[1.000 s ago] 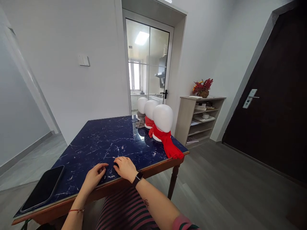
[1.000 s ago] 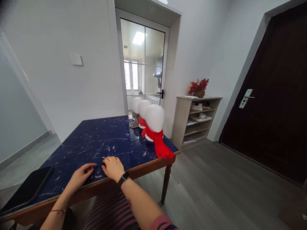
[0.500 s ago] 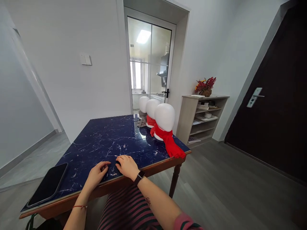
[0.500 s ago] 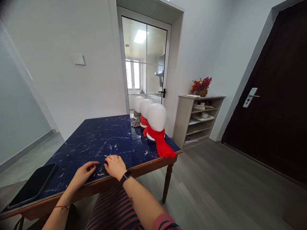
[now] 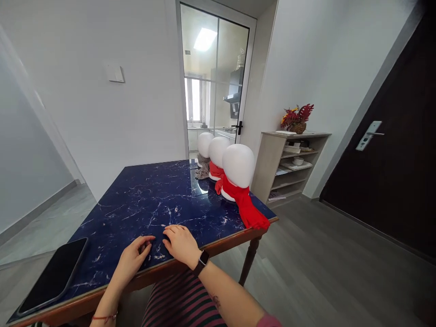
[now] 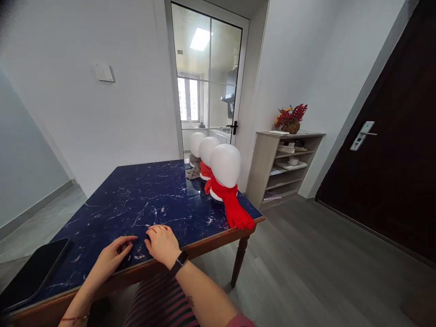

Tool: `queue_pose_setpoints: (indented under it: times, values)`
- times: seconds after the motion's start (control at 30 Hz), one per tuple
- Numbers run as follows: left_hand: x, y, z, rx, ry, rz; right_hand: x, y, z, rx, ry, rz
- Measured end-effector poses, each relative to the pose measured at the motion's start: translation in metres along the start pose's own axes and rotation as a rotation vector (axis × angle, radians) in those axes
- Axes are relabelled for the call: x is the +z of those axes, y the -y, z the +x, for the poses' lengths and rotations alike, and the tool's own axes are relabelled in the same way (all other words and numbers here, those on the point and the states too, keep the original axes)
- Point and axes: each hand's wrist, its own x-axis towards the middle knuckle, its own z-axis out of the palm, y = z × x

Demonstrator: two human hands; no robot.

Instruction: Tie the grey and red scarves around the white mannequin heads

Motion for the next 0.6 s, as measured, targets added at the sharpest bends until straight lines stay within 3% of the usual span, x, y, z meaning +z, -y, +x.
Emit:
queue_pose_setpoints:
  times: [0.23,0.37,0.47,0.6]
  values:
    - [-0.002,0.007,0.001,-0.061,0.0,-0.008,-0.006,0.002,0.0,0.036,-0.007,0.1]
    - [0.006,0.001,0.017,-0.187,-0.009,-0.034,-0.02,0.002,-0.007,0.073,-0.127,0.427]
    - [0.026,-0.029,0.042,-0.16,0.033,-0.123,-0.04,-0.012,-0.025,0.117,-0.307,0.642]
    - [0.071,-0.089,0.083,0.017,0.185,-0.235,-0.09,-0.075,-0.054,0.278,-0.677,0.517]
